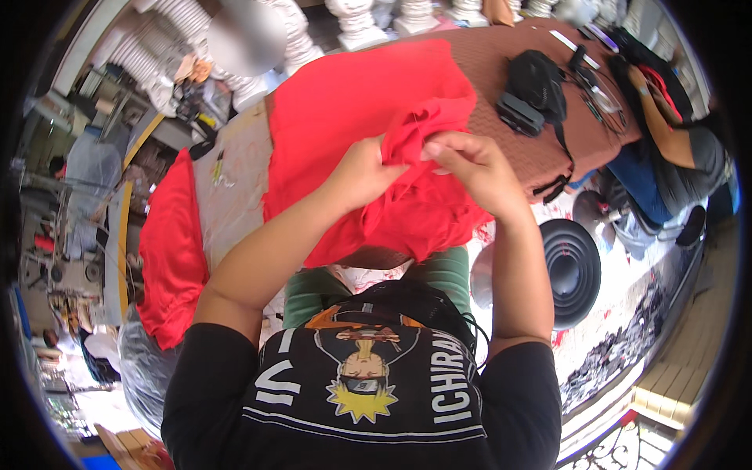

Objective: The person trims excess threads from the collar and seams of red t-shirts using a small pair of snips, turning the garments over to check different areas.

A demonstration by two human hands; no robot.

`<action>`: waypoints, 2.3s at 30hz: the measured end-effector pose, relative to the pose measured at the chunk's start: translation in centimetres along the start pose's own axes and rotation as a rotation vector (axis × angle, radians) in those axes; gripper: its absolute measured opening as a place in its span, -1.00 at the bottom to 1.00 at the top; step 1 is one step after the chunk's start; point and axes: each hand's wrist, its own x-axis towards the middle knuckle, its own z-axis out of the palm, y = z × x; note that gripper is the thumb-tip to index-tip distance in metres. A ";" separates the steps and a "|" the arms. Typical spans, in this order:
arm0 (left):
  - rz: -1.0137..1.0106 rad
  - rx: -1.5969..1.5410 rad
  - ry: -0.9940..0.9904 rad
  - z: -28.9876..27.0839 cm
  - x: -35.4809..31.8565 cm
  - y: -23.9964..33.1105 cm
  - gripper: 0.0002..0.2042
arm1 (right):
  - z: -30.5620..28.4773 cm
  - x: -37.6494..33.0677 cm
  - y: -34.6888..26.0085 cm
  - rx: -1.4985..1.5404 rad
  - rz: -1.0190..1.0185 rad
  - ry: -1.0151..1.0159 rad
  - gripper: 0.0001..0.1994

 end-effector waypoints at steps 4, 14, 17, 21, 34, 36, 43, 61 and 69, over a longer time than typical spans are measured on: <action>-0.100 -0.300 0.210 -4.5 0.7 -3.0 -0.74 | 0.3 1.1 -0.1 -0.061 0.130 -0.042 -0.71; 0.376 -0.308 0.819 -29.1 -6.8 14.1 -0.70 | 4.8 3.9 -0.8 -0.149 0.029 -0.091 -0.80; 0.394 -0.388 0.944 -36.1 -10.4 14.2 -0.67 | 5.8 4.6 -0.4 -0.141 0.008 -0.106 -0.81; 0.300 -0.421 1.105 -42.3 -11.7 11.6 -0.61 | 4.9 4.5 -1.2 -0.300 -0.024 -0.011 -0.81; -0.434 0.401 0.189 -22.9 -10.7 -16.2 -0.45 | -3.6 -2.0 -0.7 -0.797 0.560 0.138 -0.53; -0.188 0.541 0.366 -18.9 -7.4 -12.1 -0.48 | -3.3 -2.4 0.2 -0.800 0.594 0.055 -0.57; 0.202 0.262 -0.082 -1.5 -2.6 1.6 -0.31 | -0.8 0.6 -0.7 -0.190 0.201 0.037 -0.76; 0.036 0.235 0.176 -8.0 1.2 2.5 -0.71 | 0.1 -1.8 1.9 -0.499 0.442 -0.259 -0.75; 0.224 0.329 0.075 -0.5 -1.2 1.6 -0.61 | 1.6 1.7 3.4 0.270 0.033 -0.014 -0.82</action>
